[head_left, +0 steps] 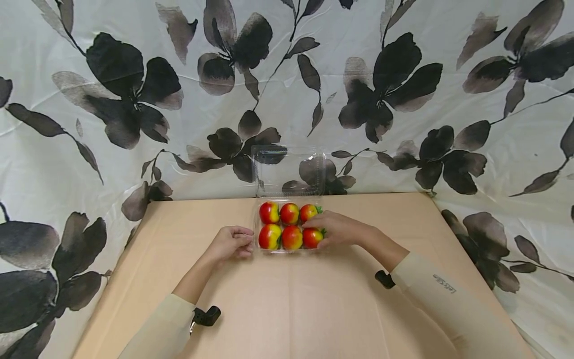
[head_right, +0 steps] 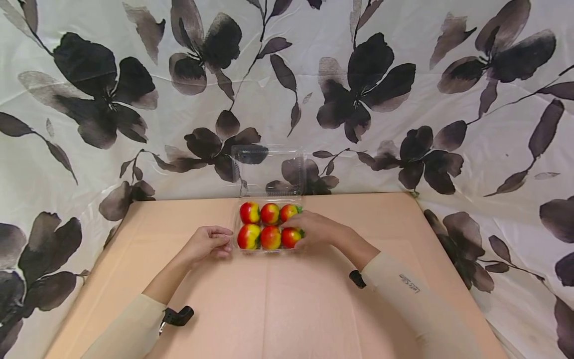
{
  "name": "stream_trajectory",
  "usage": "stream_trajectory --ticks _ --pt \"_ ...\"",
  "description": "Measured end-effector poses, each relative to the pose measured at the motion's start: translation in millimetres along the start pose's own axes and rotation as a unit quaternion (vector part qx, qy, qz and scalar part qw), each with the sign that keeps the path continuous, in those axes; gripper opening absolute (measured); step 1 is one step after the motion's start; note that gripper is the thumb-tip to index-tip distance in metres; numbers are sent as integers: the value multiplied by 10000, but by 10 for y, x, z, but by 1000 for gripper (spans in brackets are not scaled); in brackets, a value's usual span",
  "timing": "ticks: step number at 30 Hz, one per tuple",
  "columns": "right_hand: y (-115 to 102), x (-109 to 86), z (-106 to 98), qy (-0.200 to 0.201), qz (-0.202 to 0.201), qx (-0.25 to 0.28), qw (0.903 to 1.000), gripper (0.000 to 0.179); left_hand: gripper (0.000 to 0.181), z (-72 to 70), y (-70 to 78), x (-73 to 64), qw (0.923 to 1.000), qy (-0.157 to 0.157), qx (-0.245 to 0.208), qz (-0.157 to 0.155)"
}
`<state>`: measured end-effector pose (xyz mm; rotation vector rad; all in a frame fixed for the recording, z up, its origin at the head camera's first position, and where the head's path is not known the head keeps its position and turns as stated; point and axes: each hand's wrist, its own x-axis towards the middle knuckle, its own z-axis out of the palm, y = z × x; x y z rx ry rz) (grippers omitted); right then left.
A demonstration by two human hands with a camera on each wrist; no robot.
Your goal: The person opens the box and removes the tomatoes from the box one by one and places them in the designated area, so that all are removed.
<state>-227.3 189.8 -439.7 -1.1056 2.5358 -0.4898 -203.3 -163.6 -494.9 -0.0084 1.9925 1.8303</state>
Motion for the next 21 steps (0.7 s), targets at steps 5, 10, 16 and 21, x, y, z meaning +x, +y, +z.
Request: stream_trajectory --ticks 5,10,16,21 --pt "17 27 7 -191 125 -111 9997 63 31 -15 -5 0 10000 -41 23 13" --pt "2 47 -12 -403 266 -57 9988 64 30 -16 11 6 10000 -58 53 15" --pt "-8 62 9 -539 358 6 9979 64 29 -14 4 23 10000 -76 22 29" --pt "-1 92 43 -607 388 95 9974 63 28 -10 2 24 9999 -99 29 31"
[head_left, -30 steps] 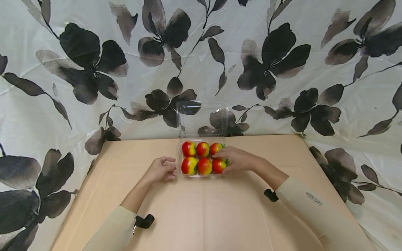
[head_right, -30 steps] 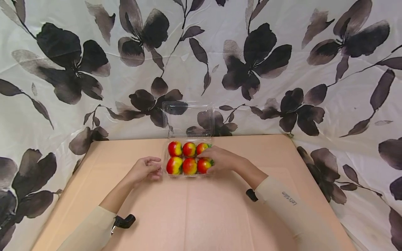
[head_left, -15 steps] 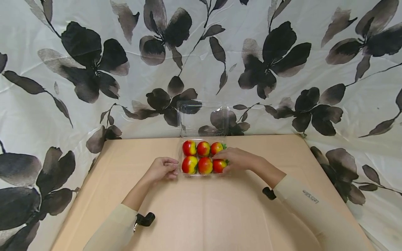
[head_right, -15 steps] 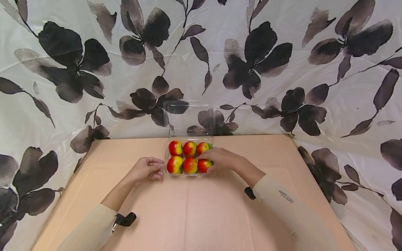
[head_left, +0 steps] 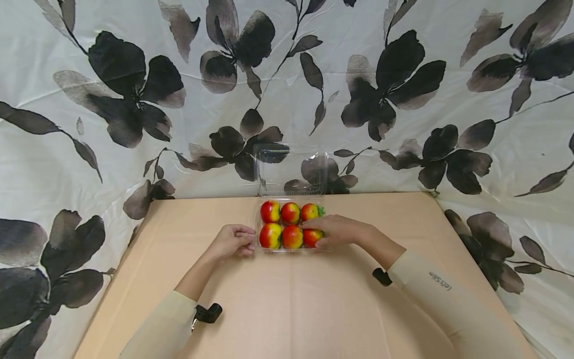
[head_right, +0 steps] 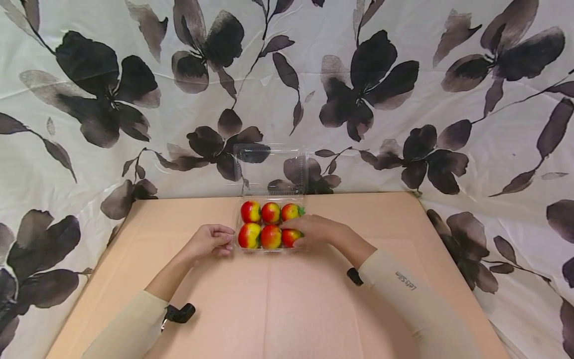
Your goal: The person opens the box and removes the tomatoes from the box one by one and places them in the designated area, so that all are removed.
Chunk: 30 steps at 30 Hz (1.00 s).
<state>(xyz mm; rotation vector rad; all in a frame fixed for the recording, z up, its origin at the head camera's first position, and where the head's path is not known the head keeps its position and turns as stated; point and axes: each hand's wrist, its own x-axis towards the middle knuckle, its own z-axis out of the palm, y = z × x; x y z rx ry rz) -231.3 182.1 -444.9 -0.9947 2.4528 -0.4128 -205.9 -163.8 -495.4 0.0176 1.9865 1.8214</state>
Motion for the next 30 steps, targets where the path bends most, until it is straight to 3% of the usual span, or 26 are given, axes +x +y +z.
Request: stream_trajectory --ticks 14,25,30 --pt "-14 -6 -8 169 51 231 9996 60 24 -1 1 9 10000 -34 -37 9" --pt "-77 -9 -30 388 40 -101 9992 61 23 -7 15 7 10000 -21 6 17" --pt "-88 20 -34 300 -88 36 9995 59 22 -11 21 7 10000 -34 57 26"
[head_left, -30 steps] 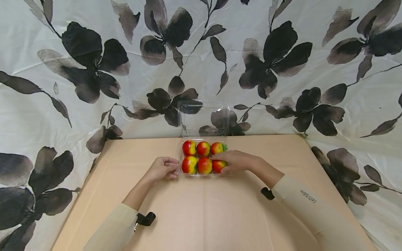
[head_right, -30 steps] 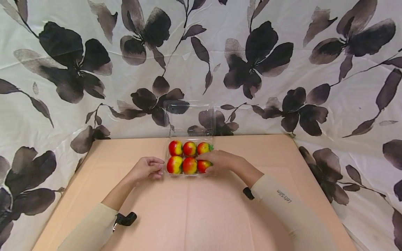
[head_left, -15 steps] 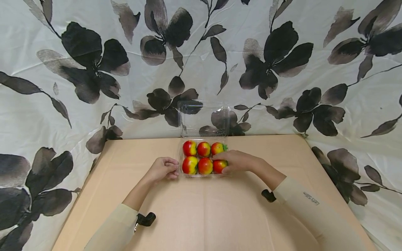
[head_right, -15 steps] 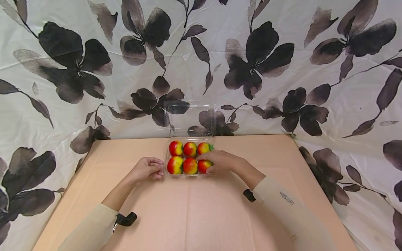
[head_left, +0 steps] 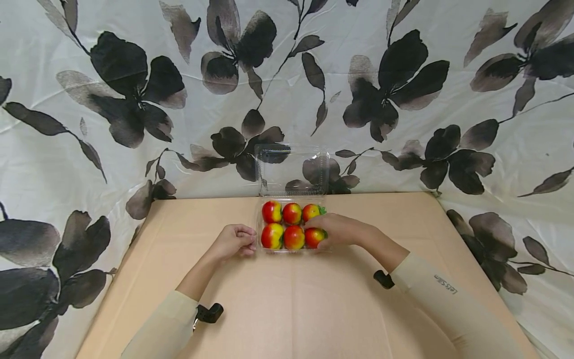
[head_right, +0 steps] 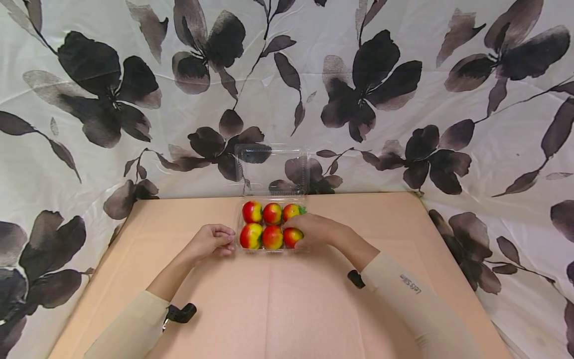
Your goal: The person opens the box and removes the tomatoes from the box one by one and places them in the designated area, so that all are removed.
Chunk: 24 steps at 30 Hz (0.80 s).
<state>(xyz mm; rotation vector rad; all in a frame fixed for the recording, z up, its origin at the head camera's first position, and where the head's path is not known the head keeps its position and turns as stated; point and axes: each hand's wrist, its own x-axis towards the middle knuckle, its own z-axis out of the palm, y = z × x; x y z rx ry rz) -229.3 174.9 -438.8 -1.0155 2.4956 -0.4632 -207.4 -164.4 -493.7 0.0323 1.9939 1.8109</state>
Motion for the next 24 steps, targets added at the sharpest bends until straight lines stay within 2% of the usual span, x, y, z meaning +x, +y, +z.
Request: stream_trajectory --ticks 12,24 --pt "19 63 21 -151 22 65 9999 54 18 2 1 12 9999 -22 -67 -76" --pt "34 65 3 -39 -41 -48 10000 54 18 13 25 1 9999 26 -29 -96"
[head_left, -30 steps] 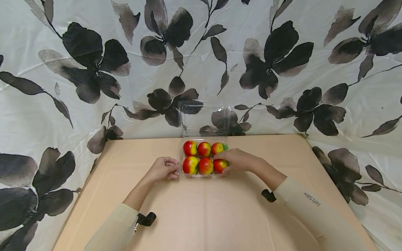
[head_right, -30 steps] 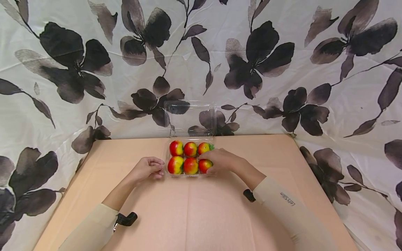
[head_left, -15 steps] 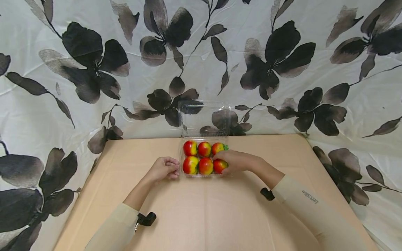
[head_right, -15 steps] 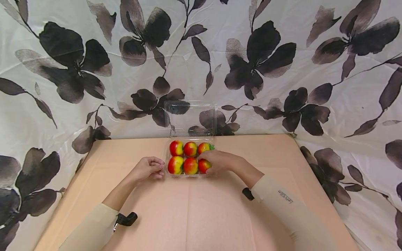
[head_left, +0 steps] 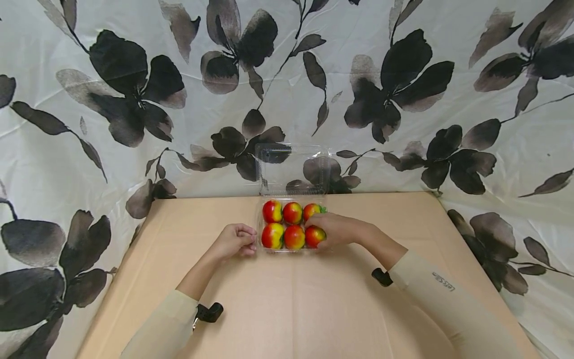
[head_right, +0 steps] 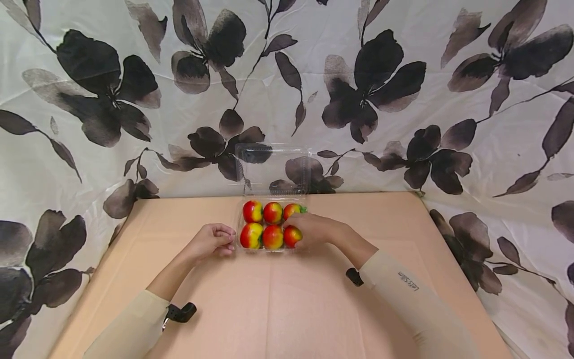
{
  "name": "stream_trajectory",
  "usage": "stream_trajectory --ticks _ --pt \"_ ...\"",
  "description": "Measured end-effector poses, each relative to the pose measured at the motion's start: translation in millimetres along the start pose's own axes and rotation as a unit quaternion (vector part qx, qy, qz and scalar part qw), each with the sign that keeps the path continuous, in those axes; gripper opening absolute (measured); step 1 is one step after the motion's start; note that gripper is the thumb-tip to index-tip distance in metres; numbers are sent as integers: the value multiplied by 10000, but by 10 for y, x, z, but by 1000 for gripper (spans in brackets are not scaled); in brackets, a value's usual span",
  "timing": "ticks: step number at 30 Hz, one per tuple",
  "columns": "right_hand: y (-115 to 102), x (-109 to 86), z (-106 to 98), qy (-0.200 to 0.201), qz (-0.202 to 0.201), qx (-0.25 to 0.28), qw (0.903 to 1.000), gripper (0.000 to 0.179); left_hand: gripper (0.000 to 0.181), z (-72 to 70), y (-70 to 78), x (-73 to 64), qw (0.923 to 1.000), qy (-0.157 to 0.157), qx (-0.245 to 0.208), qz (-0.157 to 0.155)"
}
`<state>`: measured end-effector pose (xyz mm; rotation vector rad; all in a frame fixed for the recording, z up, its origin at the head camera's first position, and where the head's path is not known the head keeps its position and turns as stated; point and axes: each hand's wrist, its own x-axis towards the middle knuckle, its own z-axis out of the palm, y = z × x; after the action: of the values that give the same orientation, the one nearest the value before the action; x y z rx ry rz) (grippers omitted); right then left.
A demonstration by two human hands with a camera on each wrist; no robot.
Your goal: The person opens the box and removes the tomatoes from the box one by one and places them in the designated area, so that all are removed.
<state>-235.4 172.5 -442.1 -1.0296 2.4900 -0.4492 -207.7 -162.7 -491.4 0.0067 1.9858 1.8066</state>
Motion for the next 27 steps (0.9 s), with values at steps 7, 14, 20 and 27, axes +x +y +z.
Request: stream_trajectory --ticks 7,14,20,27 --pt "-19 -57 -48 362 -228 -191 9989 52 19 5 13 5 10000 -21 -13 10" --pt "4 -146 -62 642 -235 -115 9976 49 20 4 8 3 10000 -24 23 48" --pt "18 -207 -63 919 -311 271 9949 49 22 4 -6 7 10000 -23 36 56" --pt "40 -294 -40 1245 -200 789 9889 49 15 13 -16 6 10000 -21 0 41"
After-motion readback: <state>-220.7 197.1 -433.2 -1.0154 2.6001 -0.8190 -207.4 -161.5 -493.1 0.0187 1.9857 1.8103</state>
